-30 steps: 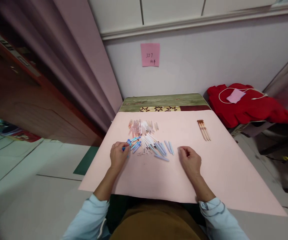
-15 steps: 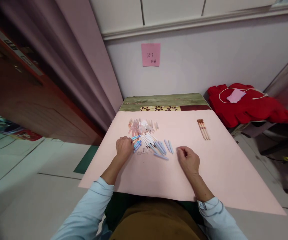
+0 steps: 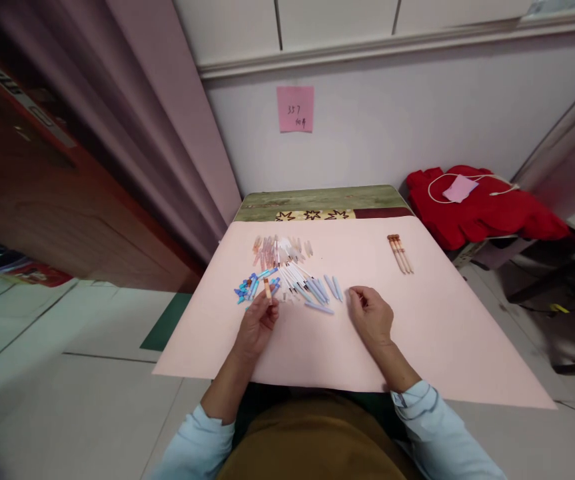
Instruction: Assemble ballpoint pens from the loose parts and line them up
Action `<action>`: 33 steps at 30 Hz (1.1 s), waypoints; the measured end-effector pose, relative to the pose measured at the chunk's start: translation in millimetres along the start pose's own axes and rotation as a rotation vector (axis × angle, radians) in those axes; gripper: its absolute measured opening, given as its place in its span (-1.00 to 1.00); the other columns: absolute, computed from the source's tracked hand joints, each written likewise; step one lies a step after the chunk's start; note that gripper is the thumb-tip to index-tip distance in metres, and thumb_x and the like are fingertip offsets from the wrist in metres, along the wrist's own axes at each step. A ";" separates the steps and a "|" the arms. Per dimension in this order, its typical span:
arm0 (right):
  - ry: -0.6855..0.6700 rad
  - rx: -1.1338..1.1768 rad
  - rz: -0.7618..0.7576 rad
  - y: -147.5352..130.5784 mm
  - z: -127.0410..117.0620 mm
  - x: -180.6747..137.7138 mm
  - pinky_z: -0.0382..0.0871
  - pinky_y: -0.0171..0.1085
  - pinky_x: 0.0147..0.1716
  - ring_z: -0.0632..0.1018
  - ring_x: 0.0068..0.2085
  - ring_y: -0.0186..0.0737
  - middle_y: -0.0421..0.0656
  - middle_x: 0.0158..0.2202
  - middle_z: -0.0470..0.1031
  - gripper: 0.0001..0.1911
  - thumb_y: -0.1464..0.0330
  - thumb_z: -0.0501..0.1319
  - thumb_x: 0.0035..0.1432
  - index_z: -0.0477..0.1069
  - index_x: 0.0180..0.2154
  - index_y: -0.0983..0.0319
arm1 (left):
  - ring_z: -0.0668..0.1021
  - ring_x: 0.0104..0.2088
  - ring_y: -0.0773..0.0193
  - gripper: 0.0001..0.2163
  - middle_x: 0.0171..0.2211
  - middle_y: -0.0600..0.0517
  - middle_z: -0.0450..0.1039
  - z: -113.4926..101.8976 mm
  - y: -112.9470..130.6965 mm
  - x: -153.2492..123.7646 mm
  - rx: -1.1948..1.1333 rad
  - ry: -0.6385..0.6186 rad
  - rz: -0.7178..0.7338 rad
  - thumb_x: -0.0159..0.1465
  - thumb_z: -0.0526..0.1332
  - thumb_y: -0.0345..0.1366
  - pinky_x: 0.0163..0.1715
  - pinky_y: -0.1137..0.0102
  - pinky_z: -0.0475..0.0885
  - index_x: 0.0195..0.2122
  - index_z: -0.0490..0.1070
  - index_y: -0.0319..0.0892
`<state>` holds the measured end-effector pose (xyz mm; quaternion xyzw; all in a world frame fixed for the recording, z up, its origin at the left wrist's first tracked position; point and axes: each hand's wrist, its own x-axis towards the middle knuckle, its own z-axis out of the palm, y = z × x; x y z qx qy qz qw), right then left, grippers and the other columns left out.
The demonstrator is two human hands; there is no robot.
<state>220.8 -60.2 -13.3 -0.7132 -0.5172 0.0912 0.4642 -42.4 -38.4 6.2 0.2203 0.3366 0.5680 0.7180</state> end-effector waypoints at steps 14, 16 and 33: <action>-0.428 -0.274 -0.436 -97.5 63.5 -13.8 0.23 -0.34 -0.31 0.50 -0.17 -0.24 -0.16 -0.23 0.54 -0.80 0.29 0.14 0.26 0.55 -0.25 0.12 | 0.45 -0.47 0.44 -0.89 -0.38 0.00 0.45 -17.7 3.9 5.4 -0.299 -0.066 0.004 0.19 0.25 -0.42 -0.51 0.55 0.39 -0.25 0.46 -0.27; -0.466 -0.336 -0.419 -99.8 73.0 -13.6 0.22 -0.32 -0.30 0.49 -0.16 -0.22 -0.15 -0.21 0.53 -0.80 0.29 0.15 0.24 0.55 -0.21 0.11 | 0.46 -0.47 0.42 -0.89 -0.37 -0.01 0.48 -17.6 3.6 4.6 -0.283 -0.075 0.000 0.18 0.25 -0.42 -0.52 0.55 0.39 -0.26 0.45 -0.26; -0.586 -0.483 -0.359 -101.9 80.6 -13.3 0.23 -0.27 -0.23 0.50 -0.13 -0.16 -0.11 -0.13 0.50 -0.68 0.23 0.09 0.25 0.46 0.00 0.04 | 0.50 -0.47 0.40 -0.76 -0.37 -0.04 0.55 -15.3 1.1 3.1 -0.231 -0.045 0.020 0.16 0.24 -0.45 -0.48 0.53 0.42 -0.12 0.46 -0.25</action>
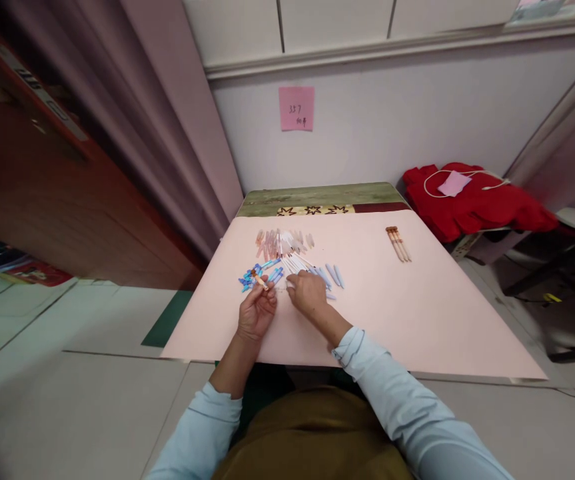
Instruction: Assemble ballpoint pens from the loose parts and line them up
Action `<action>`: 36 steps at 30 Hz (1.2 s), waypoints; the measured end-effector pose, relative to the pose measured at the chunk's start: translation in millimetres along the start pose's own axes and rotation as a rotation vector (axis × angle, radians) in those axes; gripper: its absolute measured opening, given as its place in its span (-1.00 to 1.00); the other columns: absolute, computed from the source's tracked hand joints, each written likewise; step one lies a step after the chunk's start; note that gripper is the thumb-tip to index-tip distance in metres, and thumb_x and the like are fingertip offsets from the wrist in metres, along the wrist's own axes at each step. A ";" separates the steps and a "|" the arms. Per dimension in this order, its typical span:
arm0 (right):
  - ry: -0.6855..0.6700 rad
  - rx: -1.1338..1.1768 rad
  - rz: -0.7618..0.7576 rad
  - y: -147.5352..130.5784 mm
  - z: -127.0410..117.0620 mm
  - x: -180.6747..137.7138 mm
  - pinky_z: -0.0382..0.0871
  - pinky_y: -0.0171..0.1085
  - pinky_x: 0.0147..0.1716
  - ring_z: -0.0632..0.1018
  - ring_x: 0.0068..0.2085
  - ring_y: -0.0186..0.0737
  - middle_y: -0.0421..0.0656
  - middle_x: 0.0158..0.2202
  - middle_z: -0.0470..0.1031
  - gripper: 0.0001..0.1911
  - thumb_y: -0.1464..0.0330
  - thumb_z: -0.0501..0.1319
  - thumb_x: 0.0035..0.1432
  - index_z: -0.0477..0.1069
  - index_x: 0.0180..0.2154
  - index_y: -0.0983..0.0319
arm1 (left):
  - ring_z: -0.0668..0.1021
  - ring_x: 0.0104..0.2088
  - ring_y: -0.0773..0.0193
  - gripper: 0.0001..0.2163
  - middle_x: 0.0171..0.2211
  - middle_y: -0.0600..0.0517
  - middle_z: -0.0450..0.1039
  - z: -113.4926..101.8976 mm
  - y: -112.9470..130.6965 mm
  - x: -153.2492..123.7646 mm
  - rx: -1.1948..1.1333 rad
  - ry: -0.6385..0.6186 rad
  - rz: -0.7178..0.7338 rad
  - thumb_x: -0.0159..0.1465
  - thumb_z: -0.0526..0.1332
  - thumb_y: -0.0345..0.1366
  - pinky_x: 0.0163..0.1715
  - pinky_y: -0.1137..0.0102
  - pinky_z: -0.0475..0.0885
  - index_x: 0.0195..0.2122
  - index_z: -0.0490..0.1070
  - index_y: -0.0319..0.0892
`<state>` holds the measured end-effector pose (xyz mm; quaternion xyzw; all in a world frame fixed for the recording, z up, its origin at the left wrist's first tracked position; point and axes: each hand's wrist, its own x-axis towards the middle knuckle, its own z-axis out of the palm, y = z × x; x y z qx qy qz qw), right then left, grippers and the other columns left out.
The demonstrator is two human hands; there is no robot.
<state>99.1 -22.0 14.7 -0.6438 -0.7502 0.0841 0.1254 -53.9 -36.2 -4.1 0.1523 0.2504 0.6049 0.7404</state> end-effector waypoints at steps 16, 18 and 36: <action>0.149 0.179 0.028 4.2 1.5 -5.8 0.16 -0.31 -0.32 0.49 -0.22 -0.23 -0.22 -0.26 0.55 -0.88 0.35 0.20 0.11 0.47 -0.27 0.13 | 0.52 -0.46 0.42 -0.88 -0.29 -0.05 0.57 3.6 -0.8 -2.2 0.058 0.043 -0.026 0.14 0.29 -0.44 -0.46 0.55 0.44 -0.28 0.44 -0.24; 0.179 0.210 0.040 4.1 2.0 -10.0 0.16 -0.31 -0.35 0.49 -0.27 -0.24 -0.21 -0.29 0.56 -0.88 0.36 0.16 0.13 0.47 -0.31 0.14 | 0.53 -0.43 0.42 -0.88 -0.28 -0.04 0.56 4.2 -1.2 -3.5 0.066 0.028 -0.010 0.14 0.30 -0.44 -0.42 0.54 0.45 -0.28 0.44 -0.24; 0.477 0.945 0.023 0.8 -21.9 -20.0 0.42 -0.32 -0.35 0.54 -0.40 -0.27 -0.18 -0.38 0.56 -0.79 0.23 0.19 0.14 0.48 -0.28 0.21 | 0.46 -0.49 0.56 -0.93 -0.24 -0.02 0.50 16.7 -22.2 30.7 -0.073 -0.015 -0.012 0.21 0.25 -0.48 -0.47 0.66 0.41 -0.29 0.40 -0.25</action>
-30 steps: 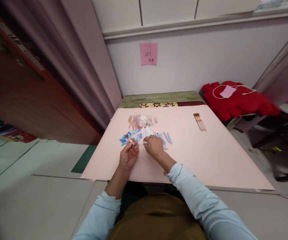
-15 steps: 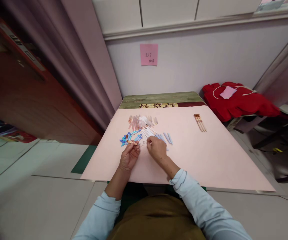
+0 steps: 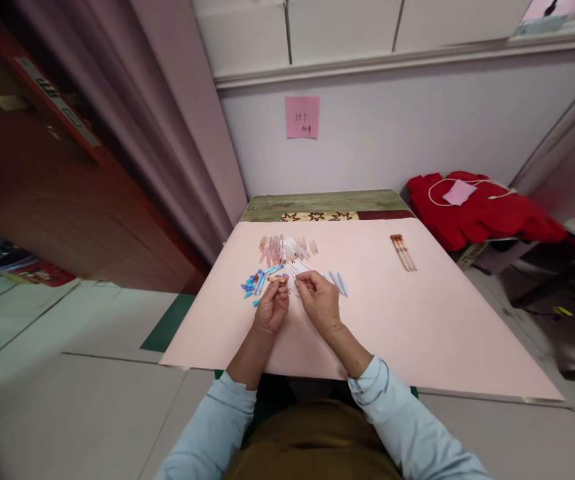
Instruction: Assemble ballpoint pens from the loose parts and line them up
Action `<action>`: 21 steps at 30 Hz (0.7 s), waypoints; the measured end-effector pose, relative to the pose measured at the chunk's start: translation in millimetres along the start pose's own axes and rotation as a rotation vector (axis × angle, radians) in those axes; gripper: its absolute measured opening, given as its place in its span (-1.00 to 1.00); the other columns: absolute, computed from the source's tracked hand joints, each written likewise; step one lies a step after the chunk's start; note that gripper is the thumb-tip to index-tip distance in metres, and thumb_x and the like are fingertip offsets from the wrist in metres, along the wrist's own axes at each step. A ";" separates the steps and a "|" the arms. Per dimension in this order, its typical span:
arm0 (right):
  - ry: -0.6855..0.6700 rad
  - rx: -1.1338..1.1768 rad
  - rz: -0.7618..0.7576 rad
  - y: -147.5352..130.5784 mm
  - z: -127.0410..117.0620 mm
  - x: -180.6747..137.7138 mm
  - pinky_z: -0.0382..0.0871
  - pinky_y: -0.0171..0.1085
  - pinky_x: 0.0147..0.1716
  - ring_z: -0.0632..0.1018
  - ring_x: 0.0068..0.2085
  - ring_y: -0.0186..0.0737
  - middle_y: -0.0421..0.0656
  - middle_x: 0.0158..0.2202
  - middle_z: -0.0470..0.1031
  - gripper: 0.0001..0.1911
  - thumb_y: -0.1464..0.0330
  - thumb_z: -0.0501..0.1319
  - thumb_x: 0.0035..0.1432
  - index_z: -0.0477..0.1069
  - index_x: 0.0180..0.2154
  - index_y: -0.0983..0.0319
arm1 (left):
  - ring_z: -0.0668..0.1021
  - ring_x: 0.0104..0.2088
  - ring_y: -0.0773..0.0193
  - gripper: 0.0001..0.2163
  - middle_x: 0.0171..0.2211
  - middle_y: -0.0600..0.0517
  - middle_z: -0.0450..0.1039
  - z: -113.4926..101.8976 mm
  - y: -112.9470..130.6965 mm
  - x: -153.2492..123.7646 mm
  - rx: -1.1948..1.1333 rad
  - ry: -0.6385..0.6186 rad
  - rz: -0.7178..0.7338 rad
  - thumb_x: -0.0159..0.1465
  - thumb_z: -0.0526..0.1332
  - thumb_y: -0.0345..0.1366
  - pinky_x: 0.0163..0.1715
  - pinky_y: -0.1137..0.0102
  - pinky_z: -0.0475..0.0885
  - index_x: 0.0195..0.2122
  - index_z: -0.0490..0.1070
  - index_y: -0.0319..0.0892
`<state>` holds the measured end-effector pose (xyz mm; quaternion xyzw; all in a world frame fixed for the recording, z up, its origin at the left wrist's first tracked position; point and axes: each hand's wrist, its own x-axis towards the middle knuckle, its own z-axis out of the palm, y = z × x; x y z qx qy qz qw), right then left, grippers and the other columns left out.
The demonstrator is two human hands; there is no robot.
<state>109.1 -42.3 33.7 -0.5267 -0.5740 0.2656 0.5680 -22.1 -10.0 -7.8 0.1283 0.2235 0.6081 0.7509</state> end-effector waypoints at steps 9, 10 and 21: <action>-0.049 -0.313 -0.123 -8.8 5.5 -3.4 0.35 -0.31 -0.27 0.52 -0.33 -0.26 -0.15 -0.33 0.56 -0.80 0.30 0.12 0.19 0.50 -0.30 0.19 | 0.47 -0.49 0.50 -0.88 -0.38 0.08 0.45 1.0 -0.6 -8.2 0.073 -0.040 -0.019 0.16 0.31 -0.43 -0.49 0.59 0.37 -0.32 0.37 -0.22; -0.057 -0.335 -0.137 -10.0 5.4 -3.9 0.34 -0.31 -0.26 0.52 -0.32 -0.26 -0.15 -0.33 0.56 -0.80 0.30 0.12 0.20 0.51 -0.30 0.19 | 0.47 -0.49 0.49 -0.88 -0.39 0.08 0.45 0.7 -0.8 -8.2 0.076 -0.050 -0.022 0.16 0.32 -0.42 -0.48 0.58 0.36 -0.33 0.37 -0.23; -0.253 0.155 0.197 -14.4 9.0 5.9 0.44 -0.27 -0.40 0.53 -0.45 -0.25 -0.18 -0.46 0.55 -0.70 0.13 0.35 -0.04 0.47 -0.35 0.21 | 0.46 -0.51 0.48 -0.92 -0.46 0.08 0.42 -3.1 -1.8 -9.3 0.030 -0.012 -0.077 0.17 0.30 -0.41 -0.47 0.56 0.34 -0.34 0.40 -0.25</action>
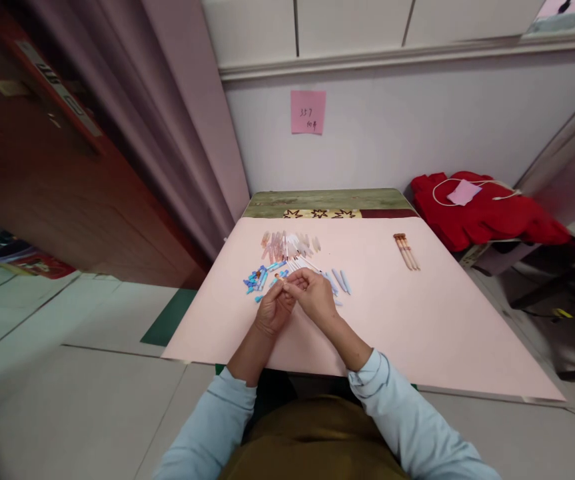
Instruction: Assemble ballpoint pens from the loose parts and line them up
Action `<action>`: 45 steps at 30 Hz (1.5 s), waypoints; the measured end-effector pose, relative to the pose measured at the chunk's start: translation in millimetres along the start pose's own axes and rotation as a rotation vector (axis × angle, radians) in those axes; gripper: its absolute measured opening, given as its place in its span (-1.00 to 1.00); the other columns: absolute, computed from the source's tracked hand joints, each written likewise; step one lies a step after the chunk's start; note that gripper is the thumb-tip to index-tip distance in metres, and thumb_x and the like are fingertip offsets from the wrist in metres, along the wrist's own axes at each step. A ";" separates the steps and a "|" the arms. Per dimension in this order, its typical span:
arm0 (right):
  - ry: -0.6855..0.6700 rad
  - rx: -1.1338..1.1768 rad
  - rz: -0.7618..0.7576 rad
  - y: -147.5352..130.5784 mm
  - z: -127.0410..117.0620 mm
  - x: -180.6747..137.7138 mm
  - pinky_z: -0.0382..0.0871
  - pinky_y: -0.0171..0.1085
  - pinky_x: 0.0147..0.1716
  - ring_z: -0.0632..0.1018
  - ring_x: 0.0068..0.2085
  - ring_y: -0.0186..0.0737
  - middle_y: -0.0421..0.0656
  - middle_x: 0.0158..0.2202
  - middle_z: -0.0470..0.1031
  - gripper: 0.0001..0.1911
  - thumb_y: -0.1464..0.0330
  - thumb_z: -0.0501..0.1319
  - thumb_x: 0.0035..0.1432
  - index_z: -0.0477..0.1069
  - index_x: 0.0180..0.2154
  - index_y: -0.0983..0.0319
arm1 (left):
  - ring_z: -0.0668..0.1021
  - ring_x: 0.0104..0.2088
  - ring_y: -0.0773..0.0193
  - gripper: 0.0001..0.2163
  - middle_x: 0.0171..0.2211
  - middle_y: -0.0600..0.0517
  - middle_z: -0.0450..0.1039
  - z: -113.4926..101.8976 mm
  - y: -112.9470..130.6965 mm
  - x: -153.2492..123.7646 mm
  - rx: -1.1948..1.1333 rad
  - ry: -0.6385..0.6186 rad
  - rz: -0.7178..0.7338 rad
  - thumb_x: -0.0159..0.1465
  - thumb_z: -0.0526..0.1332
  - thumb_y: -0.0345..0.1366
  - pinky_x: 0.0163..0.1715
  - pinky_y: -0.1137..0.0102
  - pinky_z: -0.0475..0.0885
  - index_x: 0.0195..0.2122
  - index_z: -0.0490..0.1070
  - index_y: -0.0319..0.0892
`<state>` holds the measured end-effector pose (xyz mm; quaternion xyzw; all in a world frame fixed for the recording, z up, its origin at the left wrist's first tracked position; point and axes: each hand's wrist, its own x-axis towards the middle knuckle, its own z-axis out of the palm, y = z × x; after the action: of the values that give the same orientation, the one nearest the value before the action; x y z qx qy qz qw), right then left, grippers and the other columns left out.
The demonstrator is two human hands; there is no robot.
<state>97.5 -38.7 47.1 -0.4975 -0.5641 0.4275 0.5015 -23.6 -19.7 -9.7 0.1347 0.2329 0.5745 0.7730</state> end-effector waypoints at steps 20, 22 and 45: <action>0.095 -0.889 -0.085 35.1 -22.8 -13.1 0.21 -0.32 -0.35 0.49 -0.26 -0.26 -0.23 -0.24 0.54 -0.81 0.32 0.13 0.22 0.54 -0.28 0.08 | 0.49 -0.38 0.52 -0.79 -0.22 -0.01 0.50 -1.6 25.8 6.3 -0.203 0.092 0.232 0.36 0.05 -0.46 -0.36 0.63 0.47 -0.30 0.47 -0.22; 0.077 -0.936 -0.099 39.0 -18.9 -14.8 0.19 -0.32 -0.34 0.49 -0.24 -0.26 -0.22 -0.22 0.54 -0.79 0.31 0.12 0.24 0.54 -0.27 0.09 | 0.49 -0.38 0.51 -0.79 -0.22 -0.01 0.50 -3.4 25.6 7.1 -0.204 0.094 0.229 0.37 0.04 -0.45 -0.36 0.62 0.47 -0.28 0.48 -0.21; -0.135 -1.124 -0.170 40.2 15.4 13.0 0.16 -0.31 -0.34 0.48 -0.25 -0.24 -0.13 -0.24 0.50 -0.76 0.29 0.09 0.28 0.54 -0.26 0.15 | 0.44 -0.43 0.58 -0.75 -0.26 0.04 0.42 1.6 27.4 6.4 -0.239 0.072 0.269 0.39 -0.02 -0.47 -0.41 0.70 0.43 -0.31 0.43 -0.22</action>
<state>87.5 -20.0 7.4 -0.6121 -0.7737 0.0509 0.1552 -43.9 -5.1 3.4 0.0510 0.1706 0.7006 0.6909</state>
